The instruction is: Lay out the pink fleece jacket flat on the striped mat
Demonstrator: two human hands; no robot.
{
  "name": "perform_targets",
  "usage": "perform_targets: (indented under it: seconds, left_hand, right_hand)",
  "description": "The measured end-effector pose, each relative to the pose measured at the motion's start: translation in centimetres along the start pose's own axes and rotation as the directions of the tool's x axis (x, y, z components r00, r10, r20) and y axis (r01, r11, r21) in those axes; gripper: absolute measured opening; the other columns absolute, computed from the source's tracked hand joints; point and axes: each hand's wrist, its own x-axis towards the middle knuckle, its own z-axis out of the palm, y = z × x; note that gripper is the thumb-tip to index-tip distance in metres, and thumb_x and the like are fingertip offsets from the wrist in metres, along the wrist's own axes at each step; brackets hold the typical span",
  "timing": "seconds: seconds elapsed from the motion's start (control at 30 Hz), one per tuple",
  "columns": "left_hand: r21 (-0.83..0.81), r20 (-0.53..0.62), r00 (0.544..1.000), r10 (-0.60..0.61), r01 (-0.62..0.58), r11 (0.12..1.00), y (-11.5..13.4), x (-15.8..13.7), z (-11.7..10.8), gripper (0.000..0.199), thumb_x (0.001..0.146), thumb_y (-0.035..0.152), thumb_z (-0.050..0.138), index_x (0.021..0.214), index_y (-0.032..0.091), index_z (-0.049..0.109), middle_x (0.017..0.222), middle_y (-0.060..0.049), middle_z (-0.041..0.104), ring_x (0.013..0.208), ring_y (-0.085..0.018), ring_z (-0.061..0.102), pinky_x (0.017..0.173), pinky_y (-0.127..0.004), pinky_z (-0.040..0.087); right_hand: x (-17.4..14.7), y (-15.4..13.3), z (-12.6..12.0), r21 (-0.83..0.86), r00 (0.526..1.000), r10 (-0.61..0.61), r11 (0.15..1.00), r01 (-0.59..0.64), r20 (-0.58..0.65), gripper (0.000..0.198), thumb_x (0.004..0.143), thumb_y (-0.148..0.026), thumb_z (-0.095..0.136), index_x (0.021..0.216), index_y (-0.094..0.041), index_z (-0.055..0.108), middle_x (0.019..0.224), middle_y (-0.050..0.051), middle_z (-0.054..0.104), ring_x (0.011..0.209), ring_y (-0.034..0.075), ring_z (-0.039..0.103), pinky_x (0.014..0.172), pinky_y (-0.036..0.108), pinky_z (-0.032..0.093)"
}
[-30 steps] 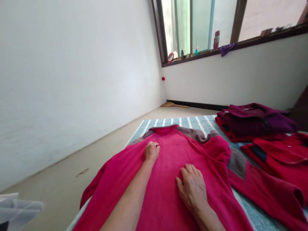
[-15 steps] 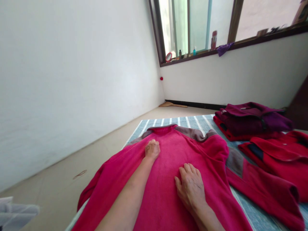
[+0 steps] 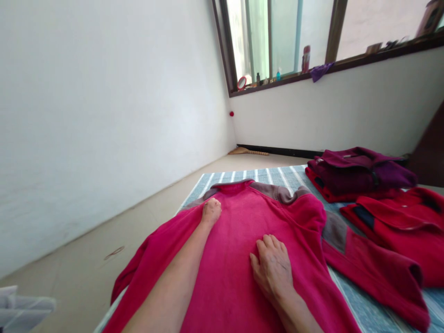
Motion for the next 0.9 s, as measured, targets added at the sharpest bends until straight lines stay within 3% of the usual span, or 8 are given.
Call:
perform_targets:
  seconds: [0.2, 0.3, 0.37, 0.53, 0.6, 0.73, 0.9]
  left_hand:
    - [-0.116, 0.011, 0.999, -0.05, 0.051, 0.992, -2.0, -0.7, -3.2, 0.022, 0.093, 0.021, 0.042, 0.09, 0.011, 0.062, 0.071, -0.002, 0.065, 0.06, -0.011, 0.062, 0.057, -0.023, 0.051]
    - [-0.12, 0.03, 0.999, -0.027, 0.031, 0.992, -2.1, -1.5, -3.2, 0.021, 0.088, 0.017, 0.044, 0.081, 0.012, 0.063, 0.062, 0.0, 0.064, 0.057, -0.011, 0.062, 0.054, -0.02, 0.048]
    - [-0.097, 0.057, 0.998, -0.01, 0.016, 0.995, -1.7, -1.7, -2.5, 0.018, 0.089, 0.019, 0.047, 0.082, 0.013, 0.063, 0.065, 0.0, 0.064, 0.061, -0.011, 0.063, 0.058, -0.022, 0.05]
    - [0.027, 0.114, 0.994, 0.001, -0.004, 1.0, -0.2, -1.3, -0.5, 0.027, 0.089, 0.034, 0.056, 0.108, 0.015, 0.058, 0.106, -0.006, 0.062, 0.089, -0.018, 0.062, 0.077, -0.037, 0.053]
    - [0.082, 0.123, 0.992, -0.004, -0.006, 0.997, 0.3, -1.0, 0.0, 0.03, 0.089, 0.034, 0.055, 0.114, 0.016, 0.056, 0.114, -0.008, 0.059, 0.096, -0.02, 0.06, 0.081, -0.04, 0.052]
    - [0.187, 0.127, 0.992, -0.019, -0.005, 0.982, 1.0, -0.9, 0.4, 0.029, 0.089, 0.034, 0.056, 0.112, 0.016, 0.057, 0.112, -0.007, 0.06, 0.095, -0.02, 0.06, 0.081, -0.04, 0.052]
    - [0.293, 0.091, 0.995, -0.039, 0.011, 0.956, 2.1, -1.1, 0.6, 0.017, 0.088, 0.022, 0.054, 0.087, 0.012, 0.068, 0.092, -0.012, 0.068, 0.094, -0.026, 0.063, 0.079, -0.034, 0.049]
  right_hand:
    - [0.2, -0.1, -0.2, 0.012, 1.0, -0.006, 1.0, 0.006, 0.006, 0.014, 0.083, -0.025, 0.052, 0.086, -0.019, 0.063, 0.098, 0.01, 0.062, 0.099, 0.027, 0.05, 0.09, 0.039, 0.033]
    - [0.2, 0.0, 0.0, 0.01, 1.0, -0.006, 1.0, 0.006, 0.005, 0.012, 0.083, -0.025, 0.052, 0.085, -0.02, 0.062, 0.095, 0.009, 0.061, 0.098, 0.027, 0.05, 0.088, 0.039, 0.032]
    - [0.1, 0.1, 0.1, 0.007, 1.0, -0.009, 1.0, 0.009, 0.0, 0.011, 0.083, -0.025, 0.053, 0.084, -0.02, 0.062, 0.094, 0.009, 0.061, 0.096, 0.026, 0.05, 0.087, 0.039, 0.032]
    - [0.1, 0.2, 0.4, -0.005, 1.0, -0.013, 1.0, 0.013, -0.015, 0.009, 0.083, -0.026, 0.054, 0.084, -0.02, 0.062, 0.093, 0.008, 0.061, 0.095, 0.025, 0.049, 0.086, 0.038, 0.031]
    - [0.1, 0.2, 0.5, -0.006, 1.0, -0.016, 1.0, 0.016, -0.019, 0.009, 0.083, -0.025, 0.055, 0.083, -0.02, 0.062, 0.092, 0.008, 0.061, 0.094, 0.025, 0.05, 0.086, 0.037, 0.031]
    - [0.2, 0.1, 0.3, -0.001, 0.999, -0.018, 1.0, 0.018, -0.034, 0.008, 0.082, -0.025, 0.055, 0.083, -0.02, 0.062, 0.091, 0.008, 0.06, 0.093, 0.025, 0.049, 0.085, 0.037, 0.031]
    - [0.3, 0.1, 0.2, 0.01, 1.0, -0.008, 1.0, 0.008, -0.028, 0.009, 0.082, -0.025, 0.055, 0.083, -0.02, 0.062, 0.092, 0.008, 0.06, 0.093, 0.025, 0.049, 0.085, 0.037, 0.03]
